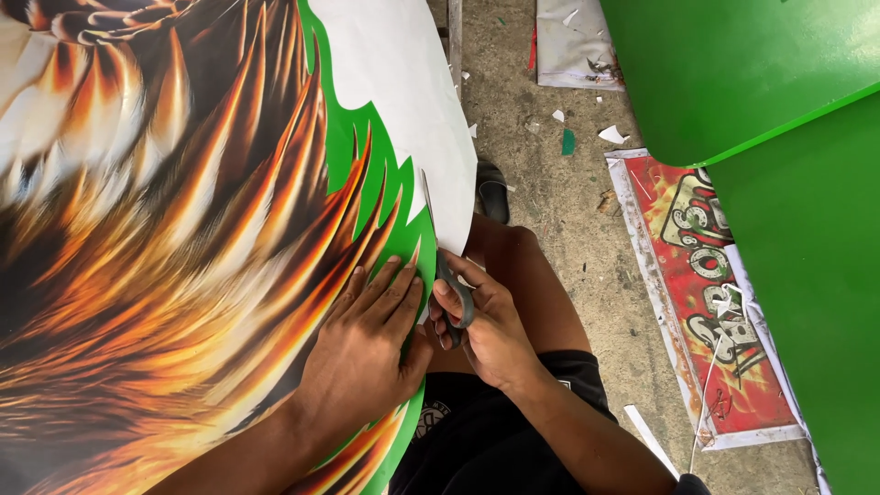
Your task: Cutting out a detailed graphic from a large vinyl sheet using scissors.
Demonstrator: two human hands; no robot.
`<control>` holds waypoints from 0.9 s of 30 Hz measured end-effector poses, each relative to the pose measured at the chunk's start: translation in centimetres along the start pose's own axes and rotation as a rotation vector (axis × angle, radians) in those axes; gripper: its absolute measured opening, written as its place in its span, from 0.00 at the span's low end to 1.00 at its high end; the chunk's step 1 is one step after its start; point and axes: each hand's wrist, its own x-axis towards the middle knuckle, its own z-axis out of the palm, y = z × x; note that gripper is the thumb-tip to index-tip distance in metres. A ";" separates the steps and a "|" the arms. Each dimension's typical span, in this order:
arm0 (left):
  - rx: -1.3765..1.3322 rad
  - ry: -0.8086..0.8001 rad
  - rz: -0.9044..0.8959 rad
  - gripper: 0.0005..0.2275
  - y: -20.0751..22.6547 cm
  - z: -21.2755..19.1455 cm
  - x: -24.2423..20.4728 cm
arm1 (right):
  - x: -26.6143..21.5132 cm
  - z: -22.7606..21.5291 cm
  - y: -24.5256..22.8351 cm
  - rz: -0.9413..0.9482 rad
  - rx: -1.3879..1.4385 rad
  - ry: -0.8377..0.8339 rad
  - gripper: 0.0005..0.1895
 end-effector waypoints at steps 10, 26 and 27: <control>-0.001 0.018 0.021 0.20 -0.3 0.2 -0.3 | 1.8 0.5 -2.5 -0.058 -0.009 -0.075 0.30; -0.034 0.115 0.067 0.17 -0.3 0.1 -0.3 | 10.0 1.3 -6.7 0.020 -0.258 0.058 0.33; -0.034 0.112 0.065 0.17 -0.4 0.2 -0.3 | 10.5 1.7 -7.3 0.046 -0.345 0.102 0.32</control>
